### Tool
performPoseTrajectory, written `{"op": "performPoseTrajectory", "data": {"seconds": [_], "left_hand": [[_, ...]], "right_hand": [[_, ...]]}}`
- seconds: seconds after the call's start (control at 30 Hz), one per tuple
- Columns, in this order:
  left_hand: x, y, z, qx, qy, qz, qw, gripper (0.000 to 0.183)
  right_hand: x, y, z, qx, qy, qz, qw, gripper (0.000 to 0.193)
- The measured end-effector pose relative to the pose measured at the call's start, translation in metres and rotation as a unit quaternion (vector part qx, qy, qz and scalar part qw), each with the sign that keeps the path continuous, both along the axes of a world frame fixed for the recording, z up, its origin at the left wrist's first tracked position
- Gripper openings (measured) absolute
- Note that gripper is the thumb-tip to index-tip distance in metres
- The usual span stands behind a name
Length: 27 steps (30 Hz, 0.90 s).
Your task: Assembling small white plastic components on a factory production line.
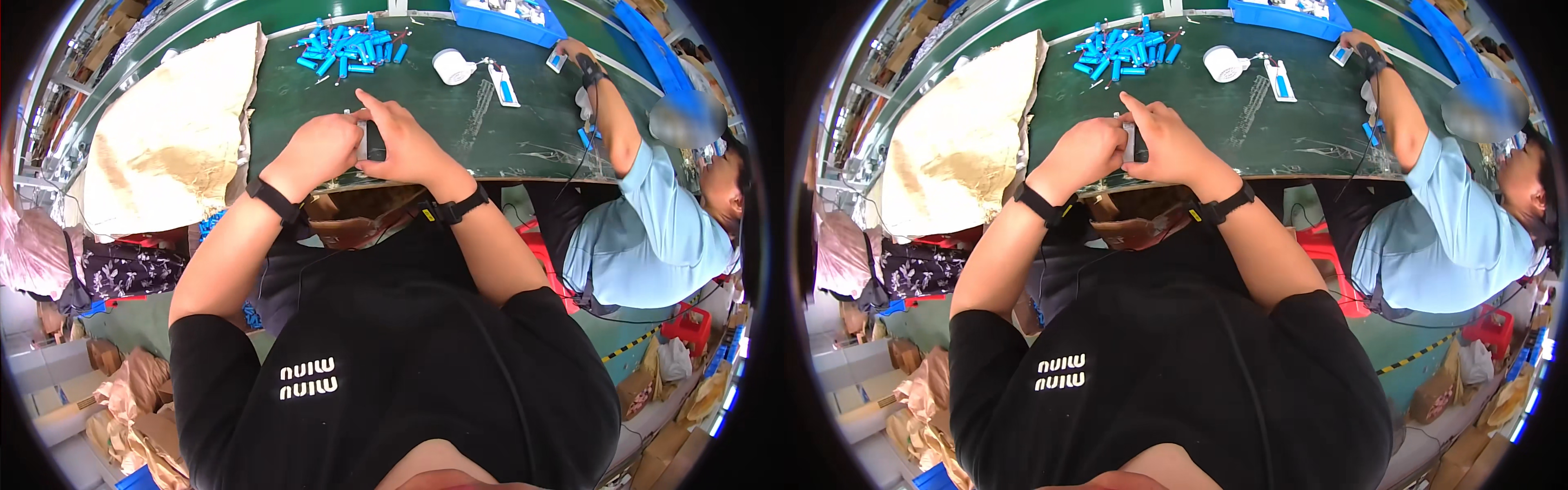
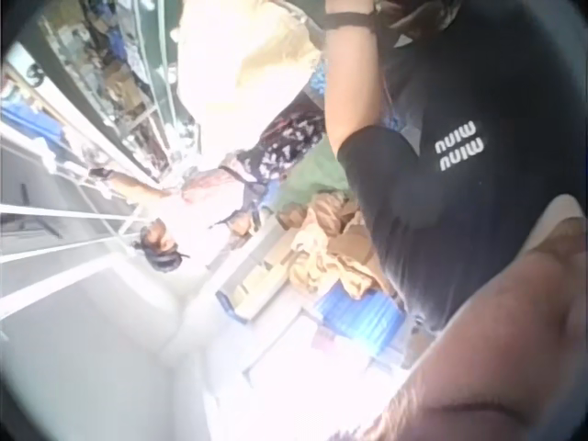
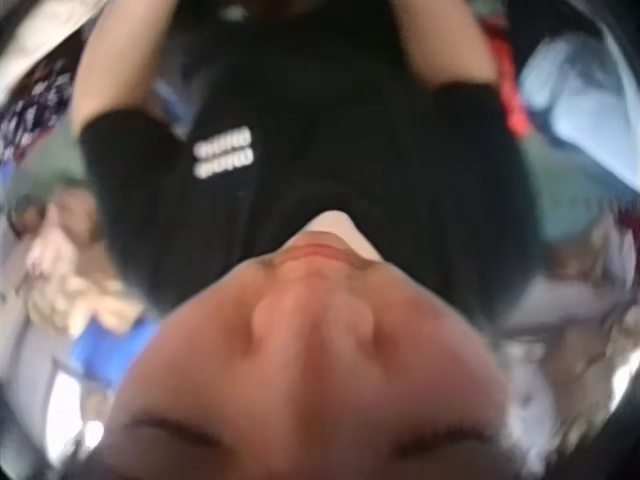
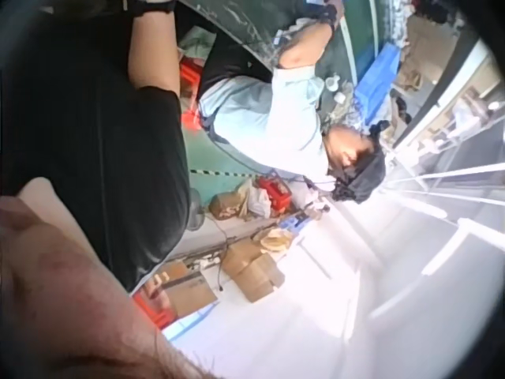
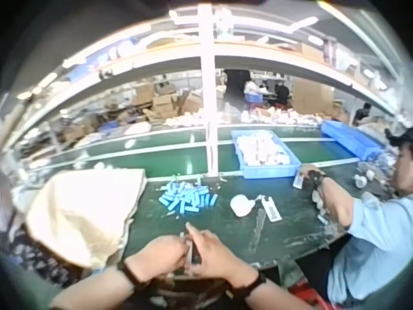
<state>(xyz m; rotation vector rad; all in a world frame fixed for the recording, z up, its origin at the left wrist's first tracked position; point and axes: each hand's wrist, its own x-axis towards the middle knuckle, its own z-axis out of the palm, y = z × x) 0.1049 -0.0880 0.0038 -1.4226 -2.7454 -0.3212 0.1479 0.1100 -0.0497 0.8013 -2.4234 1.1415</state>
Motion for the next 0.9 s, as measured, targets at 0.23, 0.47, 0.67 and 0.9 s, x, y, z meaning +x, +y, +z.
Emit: {"op": "performPoseTrajectory", "data": {"seconds": [0.23, 0.47, 0.67, 0.9], "left_hand": [[-0.006, -0.002, -0.009, 0.035, -0.075, -0.002, 0.997, 0.003], [-0.001, -0.01, -0.022, 0.178, -0.066, 0.083, 0.978, 0.005], [0.025, -0.038, -0.026, 0.396, -0.204, 0.253, 0.859, 0.007], [0.085, -0.112, -0.062, 0.392, -0.761, 0.073, 0.511, 0.017]], "right_hand": [[0.001, 0.001, -0.001, 0.0, 0.002, 0.003, 1.0, 0.108], [-0.002, 0.0, -0.003, -0.003, -0.004, 0.001, 1.0, 0.109], [0.014, 0.011, 0.007, 0.014, -0.023, -0.019, 0.999, 0.104], [0.083, 0.088, 0.022, 0.118, -0.032, -0.15, 0.981, 0.093]]}}
